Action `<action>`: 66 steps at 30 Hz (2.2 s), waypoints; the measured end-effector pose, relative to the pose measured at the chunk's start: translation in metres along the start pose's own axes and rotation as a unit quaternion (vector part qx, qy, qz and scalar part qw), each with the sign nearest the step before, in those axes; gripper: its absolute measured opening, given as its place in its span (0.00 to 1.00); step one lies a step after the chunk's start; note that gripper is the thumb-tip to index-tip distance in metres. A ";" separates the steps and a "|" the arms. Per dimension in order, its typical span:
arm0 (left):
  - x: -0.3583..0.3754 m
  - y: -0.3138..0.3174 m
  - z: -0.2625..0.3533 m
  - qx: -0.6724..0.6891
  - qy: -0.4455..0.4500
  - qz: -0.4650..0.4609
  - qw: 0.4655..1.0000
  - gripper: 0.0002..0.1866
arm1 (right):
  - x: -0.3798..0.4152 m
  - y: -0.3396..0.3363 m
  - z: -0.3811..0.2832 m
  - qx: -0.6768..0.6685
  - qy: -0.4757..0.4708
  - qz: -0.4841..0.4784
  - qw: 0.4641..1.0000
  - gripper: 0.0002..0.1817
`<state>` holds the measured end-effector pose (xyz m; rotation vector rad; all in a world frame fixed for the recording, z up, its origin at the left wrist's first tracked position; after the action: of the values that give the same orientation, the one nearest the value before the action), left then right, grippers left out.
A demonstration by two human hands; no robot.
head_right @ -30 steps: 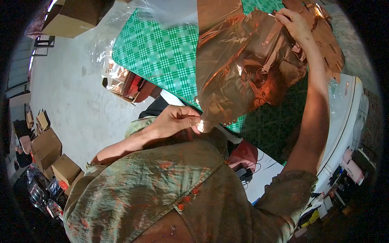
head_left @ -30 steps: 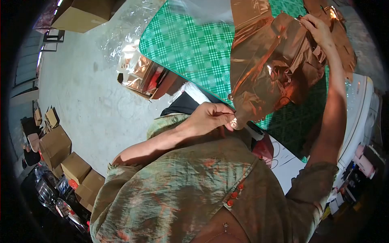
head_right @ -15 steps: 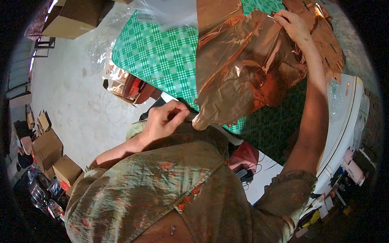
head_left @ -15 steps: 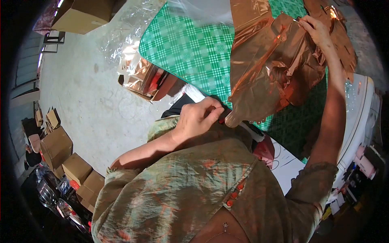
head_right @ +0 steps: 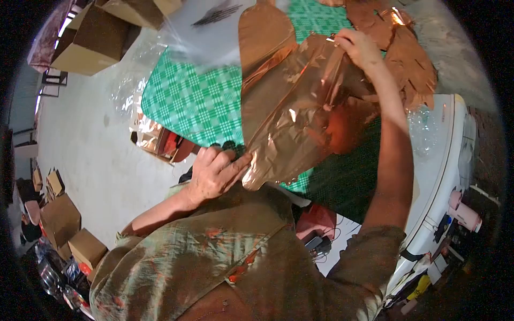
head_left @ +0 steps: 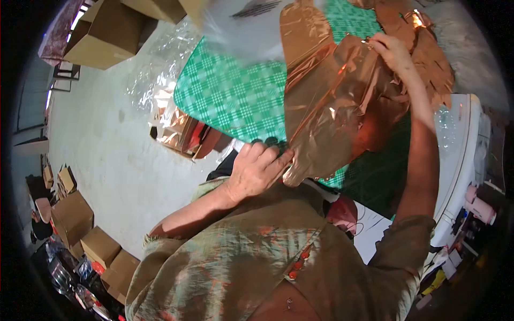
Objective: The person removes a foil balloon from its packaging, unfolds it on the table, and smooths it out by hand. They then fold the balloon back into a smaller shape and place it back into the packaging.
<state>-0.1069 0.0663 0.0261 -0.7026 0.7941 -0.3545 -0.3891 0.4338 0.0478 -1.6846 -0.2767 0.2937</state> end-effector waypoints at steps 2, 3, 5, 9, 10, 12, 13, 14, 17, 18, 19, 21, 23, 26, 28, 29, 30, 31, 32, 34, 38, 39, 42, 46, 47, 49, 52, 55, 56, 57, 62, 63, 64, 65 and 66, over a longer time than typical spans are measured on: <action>0.000 0.001 0.000 0.001 0.006 -0.002 1.000 0.22 | 0.002 0.000 -0.002 0.020 0.006 0.026 0.999 0.15; 0.000 0.002 -0.001 0.007 0.007 -0.004 1.000 0.21 | 0.002 -0.001 -0.002 0.026 0.011 0.031 0.999 0.15; 0.000 0.003 -0.001 0.005 0.021 -0.006 1.000 0.22 | 0.002 -0.002 -0.006 0.024 0.029 0.013 0.999 0.15; 0.002 0.006 -0.003 0.005 0.038 -0.021 0.999 0.23 | 0.007 -0.009 -0.021 -0.018 0.064 0.014 0.998 0.15; 0.002 0.006 -0.003 0.003 0.041 -0.024 0.999 0.23 | 0.007 -0.010 -0.024 -0.025 0.061 0.026 0.997 0.15; 0.003 0.007 -0.004 -0.003 0.053 -0.008 0.999 0.22 | 0.008 -0.014 -0.031 -0.036 0.047 0.059 0.996 0.15; 0.003 0.007 -0.004 -0.005 0.060 0.000 0.998 0.22 | 0.008 -0.017 -0.035 -0.041 0.040 0.076 0.995 0.15; 0.003 0.006 -0.003 -0.021 0.068 -0.005 0.997 0.19 | 0.008 -0.019 -0.039 -0.054 0.020 0.091 0.994 0.15; -0.002 0.004 -0.001 -0.016 0.065 0.014 0.998 0.16 | 0.003 -0.017 -0.041 -0.062 -0.001 0.097 0.993 0.15; -0.002 0.004 -0.002 -0.022 0.073 0.008 0.997 0.15 | 0.003 -0.015 -0.041 -0.079 -0.002 0.107 0.991 0.14; -0.002 0.005 -0.002 -0.022 0.075 0.006 0.997 0.15 | 0.001 -0.012 -0.041 -0.079 -0.008 0.109 0.991 0.14; -0.002 0.005 -0.003 -0.023 0.078 0.003 0.997 0.15 | -0.004 -0.010 -0.044 -0.079 -0.022 0.111 0.990 0.13; -0.001 0.007 -0.004 -0.020 0.078 0.002 0.997 0.14 | -0.005 -0.008 -0.048 -0.068 -0.013 0.107 0.992 0.13; -0.002 0.007 -0.005 -0.019 0.078 0.007 0.997 0.12 | -0.010 -0.001 -0.050 -0.003 -0.036 0.124 0.992 0.11; -0.003 0.006 -0.005 -0.013 0.080 0.005 0.997 0.12 | -0.010 0.007 -0.046 0.029 -0.043 0.139 0.989 0.09; -0.004 0.006 -0.005 -0.011 0.082 0.004 0.997 0.12 | -0.009 0.008 -0.047 0.030 -0.035 0.145 0.988 0.08; -0.004 0.006 -0.006 -0.009 0.084 0.003 0.996 0.12 | -0.009 0.009 -0.049 0.031 -0.028 0.150 0.988 0.07; -0.004 0.006 -0.007 -0.006 0.086 0.002 0.996 0.12 | -0.008 0.009 -0.050 0.034 -0.024 0.162 0.986 0.07; -0.003 0.007 -0.007 -0.003 0.087 0.000 0.996 0.12 | -0.007 0.012 -0.051 0.038 -0.019 0.173 0.984 0.08; -0.002 0.009 -0.009 0.002 0.087 -0.004 0.996 0.11 | -0.005 0.015 -0.050 0.037 -0.007 0.184 0.982 0.08; -0.002 0.009 -0.008 -0.001 0.091 0.000 0.996 0.11 | -0.001 0.015 -0.051 0.045 0.009 0.191 0.981 0.09; -0.003 0.009 -0.008 0.000 0.091 0.000 0.996 0.11 | 0.000 0.014 -0.052 0.052 0.010 0.196 0.979 0.10; -0.004 0.008 -0.007 0.002 0.090 0.003 0.996 0.11 | 0.008 0.006 -0.060 0.055 0.016 0.248 0.967 0.13; -0.002 0.009 -0.009 0.011 0.092 0.013 0.996 0.12 | 0.028 0.001 -0.077 0.042 0.007 0.265 0.963 0.17; -0.002 0.009 -0.009 0.014 0.092 0.016 0.996 0.12 | 0.037 -0.001 -0.087 0.042 0.002 0.269 0.962 0.17; -0.002 0.009 -0.009 0.019 0.092 0.021 0.995 0.12 | 0.056 -0.002 -0.105 0.050 0.009 0.266 0.963 0.17; -0.002 0.010 -0.010 0.025 0.096 0.030 0.995 0.13 | 0.082 0.006 -0.122 0.102 0.039 0.245 0.963 0.20; -0.005 0.009 -0.009 0.030 0.093 0.033 0.995 0.12 | 0.104 0.013 -0.153 0.088 0.009 0.257 0.962 0.20; -0.004 0.009 -0.009 0.029 0.094 0.035 0.995 0.12 | 0.109 0.017 -0.161 0.070 0.004 0.229 0.971 0.24; -0.004 0.010 -0.009 0.028 0.094 0.036 0.995 0.12 | 0.110 0.021 -0.168 0.080 0.011 0.200 0.976 0.25; -0.004 0.007 -0.008 0.030 0.088 0.018 0.996 0.14 | 0.104 0.033 -0.182 0.118 0.015 0.131 0.984 0.29; -0.004 0.008 -0.008 0.029 0.087 0.018 0.996 0.14 | 0.104 0.035 -0.181 0.117 0.017 0.131 0.984 0.29; -0.004 0.008 -0.008 0.029 0.087 0.017 0.996 0.14 | 0.104 0.036 -0.181 0.116 0.019 0.131 0.984 0.29; -0.003 0.008 -0.008 0.028 0.088 0.015 0.996 0.15 | 0.104 0.037 -0.181 0.115 0.021 0.131 0.984 0.29; -0.002 0.009 -0.009 0.028 0.089 0.014 0.996 0.15 | 0.104 0.038 -0.181 0.115 0.021 0.129 0.985 0.29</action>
<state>-0.1147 0.0698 0.0169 -0.6125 0.9579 -0.4157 -0.2282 0.2971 0.0294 -1.4952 0.0091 0.4640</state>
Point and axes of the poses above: each hand's wrist, its own x-axis away from the middle knuckle, its own y-axis out of the palm, z = x × y, the point moved 7 cm from there along -x, towards the middle knuckle, and after that the axes turned 11 degrees about x, right-handed, at the moved point
